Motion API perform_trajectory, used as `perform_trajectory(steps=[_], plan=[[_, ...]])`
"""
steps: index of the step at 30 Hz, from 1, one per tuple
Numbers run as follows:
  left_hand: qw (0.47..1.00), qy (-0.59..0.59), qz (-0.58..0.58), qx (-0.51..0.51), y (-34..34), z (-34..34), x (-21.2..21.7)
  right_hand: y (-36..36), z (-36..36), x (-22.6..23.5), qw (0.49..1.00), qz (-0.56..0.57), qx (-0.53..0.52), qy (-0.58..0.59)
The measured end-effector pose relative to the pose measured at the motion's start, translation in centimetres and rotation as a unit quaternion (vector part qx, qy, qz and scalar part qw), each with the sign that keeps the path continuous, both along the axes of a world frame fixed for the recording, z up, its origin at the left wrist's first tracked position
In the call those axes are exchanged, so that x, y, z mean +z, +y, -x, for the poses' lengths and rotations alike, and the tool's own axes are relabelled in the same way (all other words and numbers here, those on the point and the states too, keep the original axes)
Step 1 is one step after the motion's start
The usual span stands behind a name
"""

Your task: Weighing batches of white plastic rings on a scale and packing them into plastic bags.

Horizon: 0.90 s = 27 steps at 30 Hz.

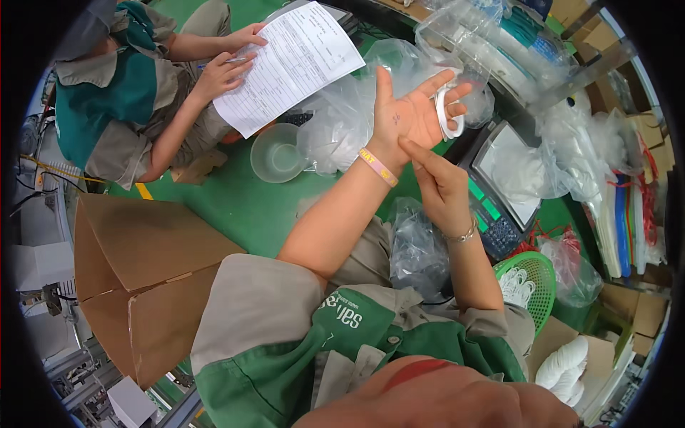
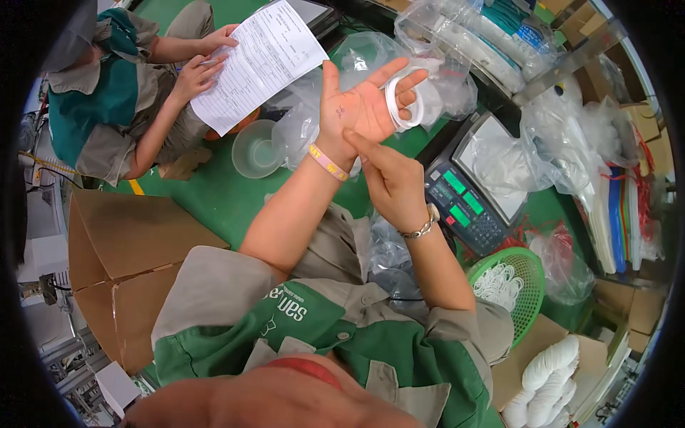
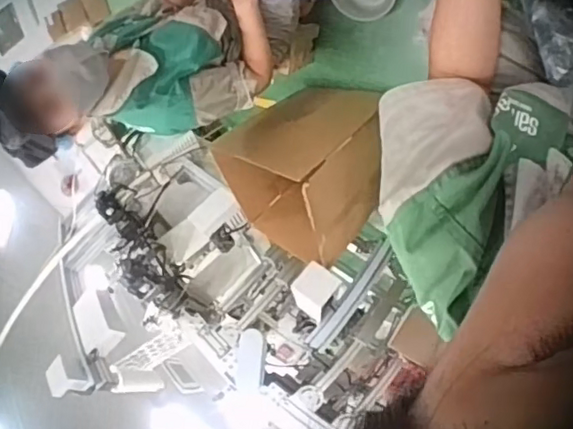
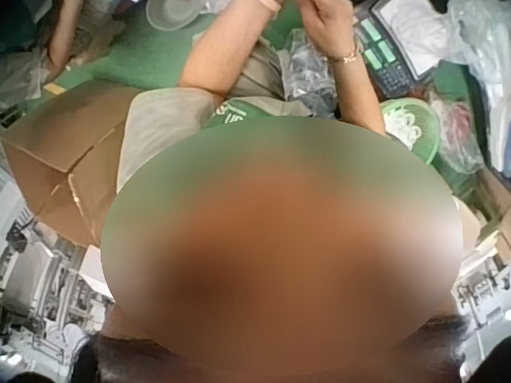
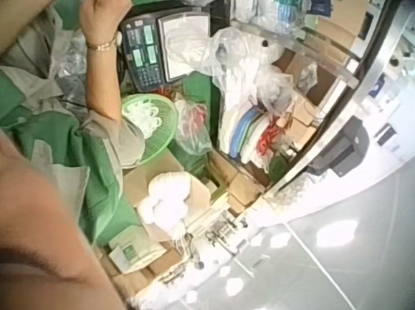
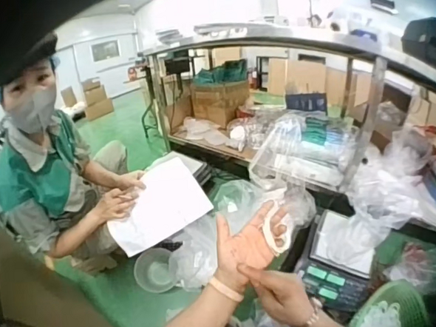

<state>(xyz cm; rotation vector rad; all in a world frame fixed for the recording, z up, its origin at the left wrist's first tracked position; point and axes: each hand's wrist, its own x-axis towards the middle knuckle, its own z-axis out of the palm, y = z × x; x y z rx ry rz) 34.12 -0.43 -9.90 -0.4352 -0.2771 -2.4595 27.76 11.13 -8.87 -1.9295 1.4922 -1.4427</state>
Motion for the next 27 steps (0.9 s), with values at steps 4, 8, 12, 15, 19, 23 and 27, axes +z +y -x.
perform_trajectory(steps=[4, 8, 12, 15, 19, 23, 27], plan=[[1.000, -0.016, -0.004, 0.021, -0.1, -0.1, 0.2, -0.3, -0.1, 0.7, 1.000, -0.013, -0.001, -0.005], [1.000, -0.016, 0.008, 0.025, -0.4, 0.2, 0.1, -1.8, 1.5, 0.2, 0.995, 0.047, -0.083, 0.007], [1.000, -0.004, 0.004, 0.016, -0.9, 0.3, -0.5, -1.9, 1.9, -0.2, 0.999, -0.008, -0.043, 0.016], [1.000, -0.006, -0.005, 0.021, -0.8, -0.2, 0.0, -0.6, 0.5, 1.0, 0.999, 0.029, -0.029, 0.005], [1.000, 0.022, -0.005, 0.000, -0.8, 0.0, -0.3, -0.7, 0.0, 0.4, 0.999, -0.033, 0.020, 0.029], [0.999, 0.038, 0.004, 0.002, -0.7, 0.0, -0.5, -0.2, 1.1, 0.6, 0.997, -0.028, -0.069, -0.035], [1.000, 0.015, -0.002, 0.008, -0.8, 0.1, -0.4, -0.6, 2.9, 0.3, 0.993, -0.057, -0.093, -0.045]])
